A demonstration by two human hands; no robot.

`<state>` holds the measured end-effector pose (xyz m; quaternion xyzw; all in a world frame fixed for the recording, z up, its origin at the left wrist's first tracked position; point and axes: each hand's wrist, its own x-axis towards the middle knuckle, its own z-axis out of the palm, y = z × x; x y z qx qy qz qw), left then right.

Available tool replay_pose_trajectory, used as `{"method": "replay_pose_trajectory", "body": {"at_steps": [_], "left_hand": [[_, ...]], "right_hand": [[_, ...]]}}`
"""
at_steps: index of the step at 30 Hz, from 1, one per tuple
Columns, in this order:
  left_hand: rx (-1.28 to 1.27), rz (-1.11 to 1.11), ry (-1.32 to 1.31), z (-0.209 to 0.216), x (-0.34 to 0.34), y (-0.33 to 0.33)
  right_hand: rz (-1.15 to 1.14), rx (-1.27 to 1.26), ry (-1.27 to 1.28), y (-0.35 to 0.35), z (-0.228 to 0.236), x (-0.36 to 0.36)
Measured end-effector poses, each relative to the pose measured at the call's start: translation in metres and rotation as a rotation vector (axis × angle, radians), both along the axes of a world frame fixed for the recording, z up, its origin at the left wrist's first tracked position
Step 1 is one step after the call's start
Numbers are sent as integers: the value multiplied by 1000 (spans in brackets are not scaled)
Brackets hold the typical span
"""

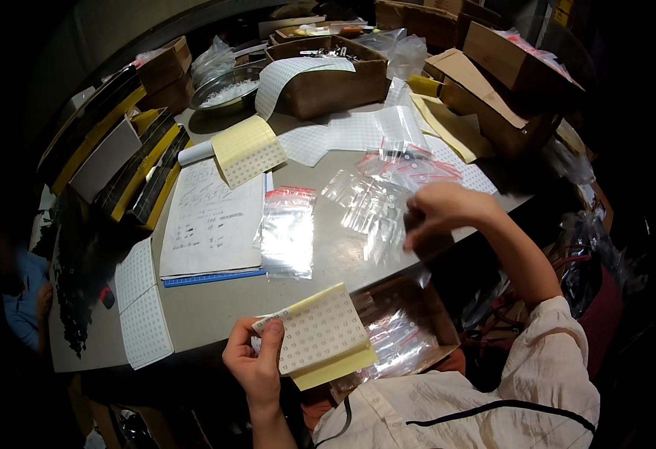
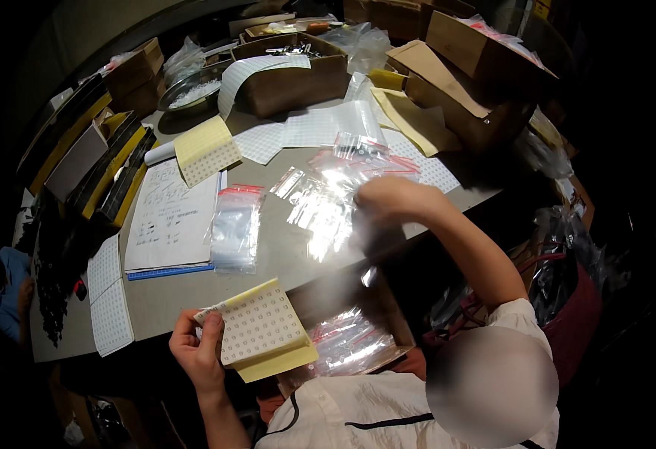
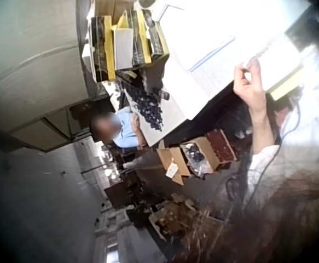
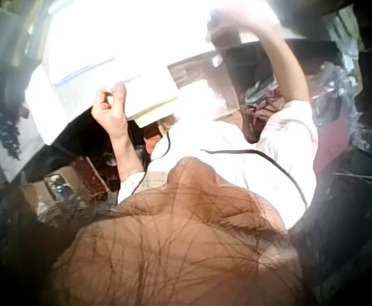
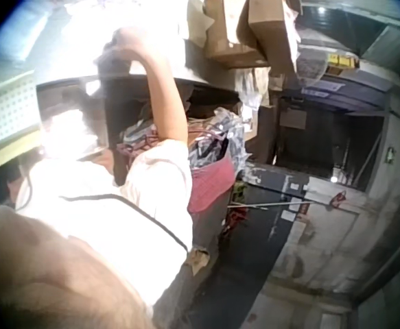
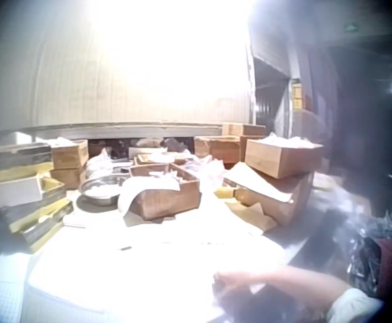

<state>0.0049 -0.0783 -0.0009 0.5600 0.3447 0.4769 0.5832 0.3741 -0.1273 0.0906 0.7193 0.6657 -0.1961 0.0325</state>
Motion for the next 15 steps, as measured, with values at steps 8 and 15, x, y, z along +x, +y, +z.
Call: {"method": "replay_pose_trajectory", "body": {"at_steps": [8, 15], "left_hand": [[3, 11, 6, 1, 3, -2], [-48, -51, -25, -4, 5, -4]], "right_hand": [[91, 331, -116, -32, -21, -9], [157, 373, 39, -46, -11, -35]]}}
